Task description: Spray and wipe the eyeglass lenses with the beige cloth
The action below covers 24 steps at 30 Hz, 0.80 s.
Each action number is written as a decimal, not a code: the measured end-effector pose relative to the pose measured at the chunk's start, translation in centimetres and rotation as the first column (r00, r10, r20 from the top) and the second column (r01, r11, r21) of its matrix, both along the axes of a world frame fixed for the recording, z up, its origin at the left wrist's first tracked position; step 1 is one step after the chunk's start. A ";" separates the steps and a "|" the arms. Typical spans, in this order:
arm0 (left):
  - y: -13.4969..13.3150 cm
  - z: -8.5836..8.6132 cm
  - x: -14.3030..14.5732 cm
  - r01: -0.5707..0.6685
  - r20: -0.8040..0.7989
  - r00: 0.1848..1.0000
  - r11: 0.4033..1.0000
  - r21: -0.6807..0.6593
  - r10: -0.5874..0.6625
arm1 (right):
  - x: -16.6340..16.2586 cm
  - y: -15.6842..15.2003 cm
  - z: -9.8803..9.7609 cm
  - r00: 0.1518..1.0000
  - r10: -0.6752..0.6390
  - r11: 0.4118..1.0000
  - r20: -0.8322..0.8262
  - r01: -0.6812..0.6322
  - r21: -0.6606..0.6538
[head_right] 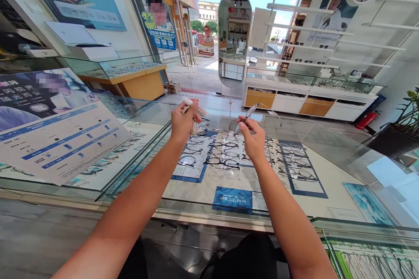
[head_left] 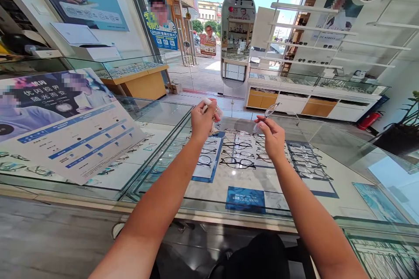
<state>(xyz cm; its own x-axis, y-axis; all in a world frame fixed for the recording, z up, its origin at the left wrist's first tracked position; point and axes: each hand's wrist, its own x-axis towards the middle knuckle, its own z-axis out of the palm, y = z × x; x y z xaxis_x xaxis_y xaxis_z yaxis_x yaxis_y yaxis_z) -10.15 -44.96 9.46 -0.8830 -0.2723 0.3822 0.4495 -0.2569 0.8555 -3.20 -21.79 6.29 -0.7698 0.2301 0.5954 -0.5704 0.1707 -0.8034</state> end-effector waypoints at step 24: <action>2.9 1.5 4.3 0.606 0.135 0.689 0.668 0.431 -0.712 | -0.5 0.5 0.2 0.959 0.254 0.961 0.124 -0.235 -0.147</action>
<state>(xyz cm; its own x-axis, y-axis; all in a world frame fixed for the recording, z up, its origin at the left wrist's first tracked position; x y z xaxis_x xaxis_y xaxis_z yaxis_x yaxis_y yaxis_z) -5.82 -42.07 10.98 -0.9252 0.3648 0.1041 -0.1860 -0.6755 0.7135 -3.71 -21.30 6.46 -0.8857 0.0921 0.4550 -0.4616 -0.0704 -0.8843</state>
